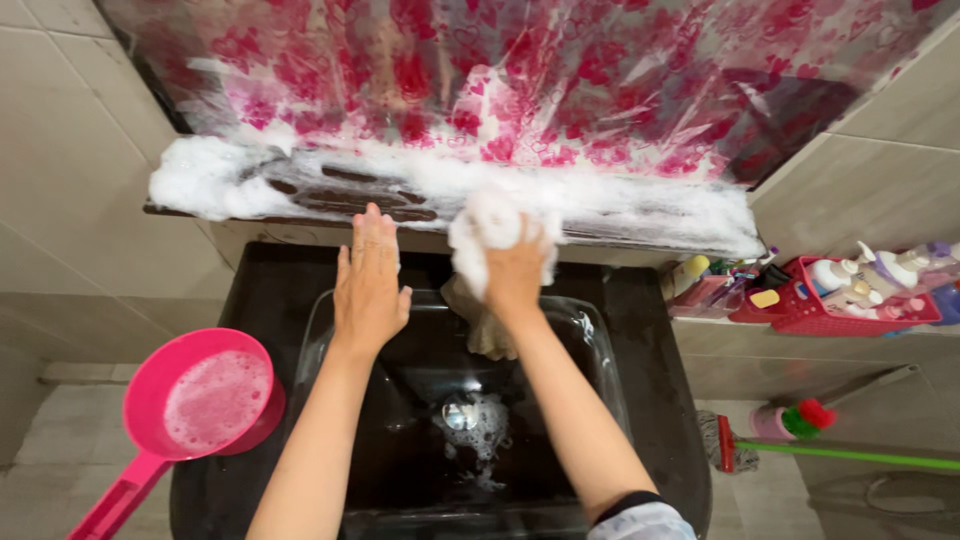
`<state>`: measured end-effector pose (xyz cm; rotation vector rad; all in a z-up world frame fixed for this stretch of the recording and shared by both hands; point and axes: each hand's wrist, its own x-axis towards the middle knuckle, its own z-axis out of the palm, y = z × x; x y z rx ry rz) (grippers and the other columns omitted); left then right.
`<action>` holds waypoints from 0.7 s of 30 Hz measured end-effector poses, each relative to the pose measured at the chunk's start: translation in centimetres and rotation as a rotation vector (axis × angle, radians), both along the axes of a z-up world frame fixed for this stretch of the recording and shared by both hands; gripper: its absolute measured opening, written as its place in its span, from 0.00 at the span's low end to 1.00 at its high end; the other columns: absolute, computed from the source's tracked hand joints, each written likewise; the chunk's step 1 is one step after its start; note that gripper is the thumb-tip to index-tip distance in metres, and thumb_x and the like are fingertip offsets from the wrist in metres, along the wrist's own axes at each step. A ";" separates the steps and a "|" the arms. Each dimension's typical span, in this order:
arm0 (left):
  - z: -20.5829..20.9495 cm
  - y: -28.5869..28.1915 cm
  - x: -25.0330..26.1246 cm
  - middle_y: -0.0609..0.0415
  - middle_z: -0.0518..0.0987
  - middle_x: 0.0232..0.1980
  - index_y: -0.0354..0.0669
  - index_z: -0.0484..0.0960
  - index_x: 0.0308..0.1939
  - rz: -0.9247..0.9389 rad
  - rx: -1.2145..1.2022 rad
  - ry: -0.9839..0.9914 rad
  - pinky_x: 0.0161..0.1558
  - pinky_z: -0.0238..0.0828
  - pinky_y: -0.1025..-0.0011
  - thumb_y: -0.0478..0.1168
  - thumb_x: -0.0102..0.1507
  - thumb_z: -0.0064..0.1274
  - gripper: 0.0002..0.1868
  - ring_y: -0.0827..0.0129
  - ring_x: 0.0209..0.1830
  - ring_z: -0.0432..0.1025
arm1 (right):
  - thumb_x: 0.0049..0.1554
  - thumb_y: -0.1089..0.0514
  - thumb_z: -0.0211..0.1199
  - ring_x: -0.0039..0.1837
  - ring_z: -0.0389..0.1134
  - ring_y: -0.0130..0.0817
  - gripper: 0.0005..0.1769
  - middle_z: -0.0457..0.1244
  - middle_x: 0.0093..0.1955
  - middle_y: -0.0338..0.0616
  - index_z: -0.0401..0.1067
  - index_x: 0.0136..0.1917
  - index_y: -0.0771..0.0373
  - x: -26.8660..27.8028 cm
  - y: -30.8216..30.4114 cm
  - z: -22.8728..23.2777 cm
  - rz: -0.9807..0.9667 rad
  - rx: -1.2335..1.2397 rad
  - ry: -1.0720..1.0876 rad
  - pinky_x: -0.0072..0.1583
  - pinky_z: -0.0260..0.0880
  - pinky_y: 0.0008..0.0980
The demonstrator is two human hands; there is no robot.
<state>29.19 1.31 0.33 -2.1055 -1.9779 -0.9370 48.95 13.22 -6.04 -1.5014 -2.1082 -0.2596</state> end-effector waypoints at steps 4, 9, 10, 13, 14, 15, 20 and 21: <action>0.1 -0.2 -0.7 0.38 0.45 0.83 0.33 0.49 0.78 -0.012 -0.020 0.006 0.71 0.54 0.40 0.35 0.50 0.67 0.58 0.46 0.83 0.43 | 0.53 0.43 0.64 0.75 0.47 0.66 0.35 0.50 0.73 0.65 0.66 0.74 0.38 -5.2 -2.7 3.6 0.152 0.060 -0.012 0.72 0.44 0.69; 0.1 -0.1 -1.3 0.40 0.46 0.83 0.34 0.49 0.78 -0.014 -0.029 0.020 0.71 0.53 0.39 0.34 0.49 0.66 0.57 0.48 0.83 0.44 | 0.56 0.46 0.62 0.75 0.49 0.63 0.32 0.53 0.73 0.61 0.66 0.74 0.43 -7.1 -4.0 5.5 0.225 0.128 0.064 0.70 0.50 0.62; 0.0 -0.1 -1.4 0.41 0.46 0.83 0.35 0.50 0.78 -0.013 -0.026 0.024 0.72 0.53 0.39 0.34 0.50 0.66 0.57 0.49 0.83 0.44 | 0.58 0.46 0.62 0.75 0.50 0.63 0.32 0.54 0.73 0.60 0.66 0.75 0.45 -6.8 -4.1 5.4 0.257 0.114 0.101 0.71 0.51 0.61; 0.0 -0.3 -1.6 0.41 0.47 0.83 0.35 0.50 0.78 -0.014 -0.016 0.034 0.72 0.54 0.39 0.34 0.51 0.66 0.56 0.49 0.84 0.45 | 0.58 0.48 0.61 0.75 0.51 0.62 0.30 0.54 0.75 0.61 0.68 0.74 0.44 -5.4 -3.3 4.9 0.260 0.169 -0.045 0.70 0.52 0.59; 0.0 -0.3 -1.7 0.41 0.47 0.83 0.35 0.50 0.78 -0.014 -0.014 0.034 0.71 0.54 0.39 0.35 0.51 0.66 0.56 0.49 0.83 0.45 | 0.57 0.48 0.61 0.74 0.51 0.63 0.30 0.54 0.74 0.61 0.69 0.73 0.44 -4.8 -3.1 4.6 0.266 0.162 -0.047 0.70 0.51 0.60; 0.0 -0.4 -1.7 0.41 0.47 0.83 0.35 0.50 0.78 -0.014 -0.012 0.034 0.71 0.54 0.38 0.35 0.51 0.66 0.56 0.48 0.83 0.45 | 0.57 0.47 0.62 0.73 0.51 0.64 0.29 0.53 0.74 0.62 0.69 0.72 0.44 -4.1 -2.9 4.2 0.272 0.154 -0.050 0.70 0.51 0.60; 0.0 -0.5 -1.7 0.41 0.46 0.83 0.35 0.50 0.78 0.016 -0.009 0.039 0.71 0.54 0.39 0.37 0.52 0.66 0.55 0.48 0.83 0.44 | 0.56 0.51 0.62 0.74 0.51 0.64 0.26 0.53 0.75 0.62 0.73 0.69 0.38 0.8 -0.7 1.9 0.177 0.138 -0.088 0.72 0.49 0.60; 0.0 -0.5 -1.6 0.41 0.46 0.83 0.36 0.50 0.78 0.023 -0.010 0.035 0.71 0.54 0.39 0.38 0.52 0.66 0.55 0.49 0.83 0.44 | 0.56 0.51 0.63 0.74 0.50 0.65 0.26 0.53 0.75 0.62 0.74 0.69 0.38 2.2 -0.4 1.7 0.160 0.147 -0.075 0.73 0.48 0.60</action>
